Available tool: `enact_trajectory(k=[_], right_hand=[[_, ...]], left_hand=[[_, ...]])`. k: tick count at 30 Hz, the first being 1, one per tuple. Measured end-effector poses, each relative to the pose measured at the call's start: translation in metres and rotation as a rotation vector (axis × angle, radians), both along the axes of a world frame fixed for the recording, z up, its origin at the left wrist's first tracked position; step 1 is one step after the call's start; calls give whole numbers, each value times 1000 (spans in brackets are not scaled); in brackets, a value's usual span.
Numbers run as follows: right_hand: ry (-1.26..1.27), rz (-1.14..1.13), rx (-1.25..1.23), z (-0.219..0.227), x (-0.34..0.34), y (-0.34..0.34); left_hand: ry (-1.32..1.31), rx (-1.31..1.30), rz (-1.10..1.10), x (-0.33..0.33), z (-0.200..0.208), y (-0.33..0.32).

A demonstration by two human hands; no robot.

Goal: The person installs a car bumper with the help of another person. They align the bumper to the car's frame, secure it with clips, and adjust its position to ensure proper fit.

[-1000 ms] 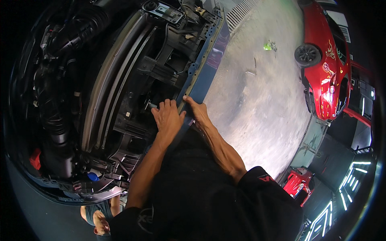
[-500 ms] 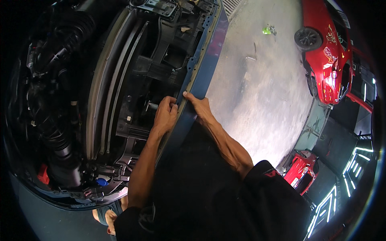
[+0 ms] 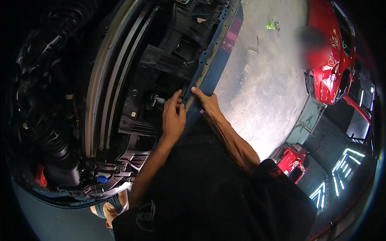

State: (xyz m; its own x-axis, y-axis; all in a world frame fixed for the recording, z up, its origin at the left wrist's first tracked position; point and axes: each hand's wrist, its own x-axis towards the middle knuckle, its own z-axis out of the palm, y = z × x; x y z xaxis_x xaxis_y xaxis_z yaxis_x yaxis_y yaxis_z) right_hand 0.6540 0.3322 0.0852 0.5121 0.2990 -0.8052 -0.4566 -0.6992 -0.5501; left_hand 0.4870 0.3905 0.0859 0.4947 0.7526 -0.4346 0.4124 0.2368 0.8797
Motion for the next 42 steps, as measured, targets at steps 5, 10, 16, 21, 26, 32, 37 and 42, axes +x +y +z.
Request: enact_trajectory(k=[5,10,16,21,26,32,37,42], right_hand=[[29,59,-120,-4,4,1],[23,57,-137,5,-1,9],[-9,56,-180,-3,-7,5],[5,44,-195,-2,-6,3],[-3,33,-106,-6,-9,2],[15,-12,-16,-3,-6,-9],[-18,-31,92,-9,0,-14],[10,73,120,-20,20,-23]], left_hand=[[191,249,-112,-6,-9,-10],[129,8,-323,-10,-22,3],[95,211,-105,-20,-23,-14],[162,209,-234,-8,-9,-6],[342,373,-345,16,-22,-28],[474,490,-229,35,-32,-35],[489,532,-202,44,-32,-34],[473,493,-196,49,-30,-31]])
